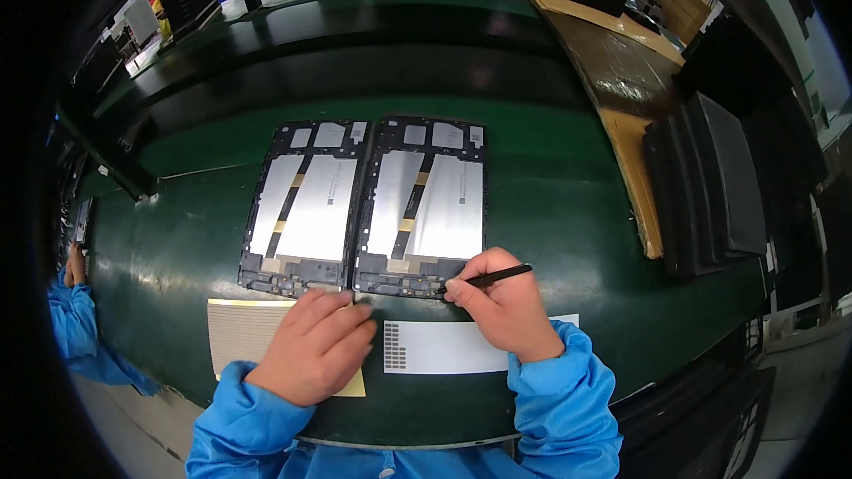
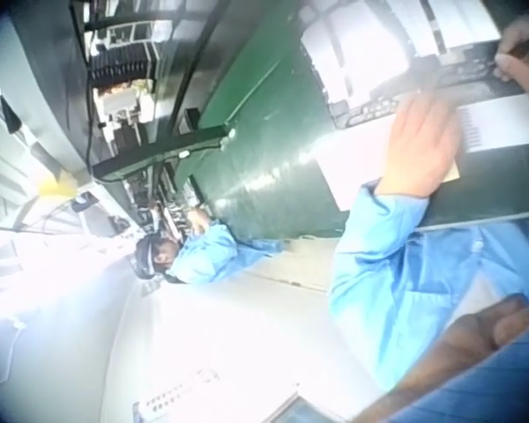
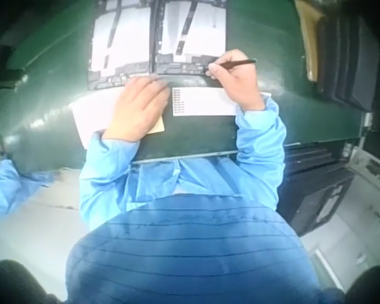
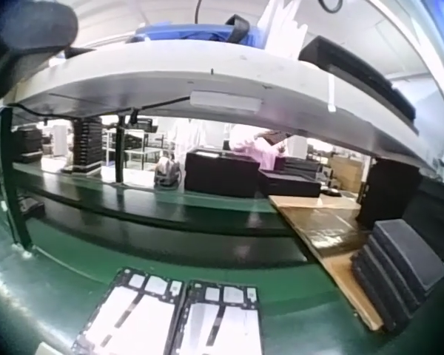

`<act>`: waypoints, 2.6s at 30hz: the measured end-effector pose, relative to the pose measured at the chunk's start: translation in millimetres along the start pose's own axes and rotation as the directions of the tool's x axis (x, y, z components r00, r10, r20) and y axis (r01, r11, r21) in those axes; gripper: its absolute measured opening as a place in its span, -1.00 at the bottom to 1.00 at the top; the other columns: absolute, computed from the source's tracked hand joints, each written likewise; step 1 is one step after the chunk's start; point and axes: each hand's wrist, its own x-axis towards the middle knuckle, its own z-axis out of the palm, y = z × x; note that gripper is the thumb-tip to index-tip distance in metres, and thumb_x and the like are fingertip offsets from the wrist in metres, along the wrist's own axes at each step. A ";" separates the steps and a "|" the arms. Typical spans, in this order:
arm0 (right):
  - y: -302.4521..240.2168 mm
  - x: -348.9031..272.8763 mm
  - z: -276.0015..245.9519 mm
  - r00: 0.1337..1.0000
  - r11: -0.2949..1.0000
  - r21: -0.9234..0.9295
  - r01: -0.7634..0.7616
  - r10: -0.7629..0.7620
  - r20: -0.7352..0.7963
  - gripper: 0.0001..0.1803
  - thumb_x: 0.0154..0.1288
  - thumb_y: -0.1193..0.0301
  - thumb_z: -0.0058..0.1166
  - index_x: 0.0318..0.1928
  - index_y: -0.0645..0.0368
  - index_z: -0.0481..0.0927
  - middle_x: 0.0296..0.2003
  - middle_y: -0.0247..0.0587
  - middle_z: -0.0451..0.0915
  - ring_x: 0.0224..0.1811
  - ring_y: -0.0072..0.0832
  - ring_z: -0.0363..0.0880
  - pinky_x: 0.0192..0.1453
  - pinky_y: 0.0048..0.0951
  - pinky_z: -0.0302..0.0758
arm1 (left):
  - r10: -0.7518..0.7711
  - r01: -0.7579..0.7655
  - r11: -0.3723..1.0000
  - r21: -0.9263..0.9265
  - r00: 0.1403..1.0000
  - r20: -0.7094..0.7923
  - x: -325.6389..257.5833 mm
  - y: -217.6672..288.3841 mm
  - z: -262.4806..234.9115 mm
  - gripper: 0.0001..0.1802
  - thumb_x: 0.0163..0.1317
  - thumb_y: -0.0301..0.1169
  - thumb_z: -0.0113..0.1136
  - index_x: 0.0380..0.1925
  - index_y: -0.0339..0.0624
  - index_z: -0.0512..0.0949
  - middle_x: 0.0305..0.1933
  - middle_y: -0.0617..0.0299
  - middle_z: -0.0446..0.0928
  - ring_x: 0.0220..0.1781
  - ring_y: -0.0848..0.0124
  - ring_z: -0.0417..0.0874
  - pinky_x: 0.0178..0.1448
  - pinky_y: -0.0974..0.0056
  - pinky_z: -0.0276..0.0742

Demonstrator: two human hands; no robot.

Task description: The worker is applying small components or labels to electronic screen assemblies and organizing the units on a factory line.

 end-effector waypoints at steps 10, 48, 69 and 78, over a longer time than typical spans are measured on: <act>4.9 -1.7 -4.8 0.998 0.983 -0.178 0.048 -0.038 0.059 -0.85 0.21 0.61 0.13 -0.30 0.25 0.40 -0.38 -0.21 0.55 -0.31 -0.54 0.59 -0.23 -0.57 0.53 | -0.047 0.048 0.999 -0.011 0.995 0.088 29.9 7.3 25.1 -0.59 0.04 -0.32 0.24 -0.08 -0.21 0.52 0.06 0.13 0.46 0.18 0.17 0.41 0.27 0.05 0.28; -23.1 66.0 30.8 0.938 0.220 -0.975 -0.009 -0.335 -0.085 -0.79 0.02 0.45 0.18 -0.32 0.13 0.44 -0.37 -0.05 0.50 -0.36 -0.05 0.52 -0.28 -0.11 0.51 | -0.454 0.454 0.890 0.026 0.891 -0.010 -25.6 -49.1 -1.7 -0.38 -0.10 -0.21 0.36 0.01 -0.19 0.46 0.12 0.03 0.37 0.24 -0.04 0.27 0.29 -0.20 0.03; -56.2 59.8 21.6 0.958 0.577 -0.772 0.265 -0.069 0.278 -0.87 0.05 0.60 -0.03 -0.34 0.15 0.46 -0.41 -0.06 0.49 -0.26 -0.08 0.49 -0.20 -0.18 0.42 | -0.439 0.444 0.892 0.081 0.895 -0.076 -33.3 -48.7 0.9 -0.38 -0.09 -0.27 0.36 0.03 -0.18 0.44 0.10 0.01 0.38 0.20 0.01 0.32 0.26 -0.11 0.10; 7.5 -41.0 30.0 0.836 0.561 -0.624 0.544 -0.301 0.459 -0.74 0.01 0.61 -0.01 -0.20 0.22 0.48 -0.29 -0.04 0.45 -0.15 -0.10 0.43 -0.07 -0.24 0.43 | -0.365 0.356 0.930 -0.092 0.924 -0.112 -23.4 -51.7 13.6 -0.58 -0.07 -0.48 0.29 -0.12 -0.18 0.48 0.06 0.04 0.43 0.19 -0.01 0.36 0.27 -0.11 0.11</act>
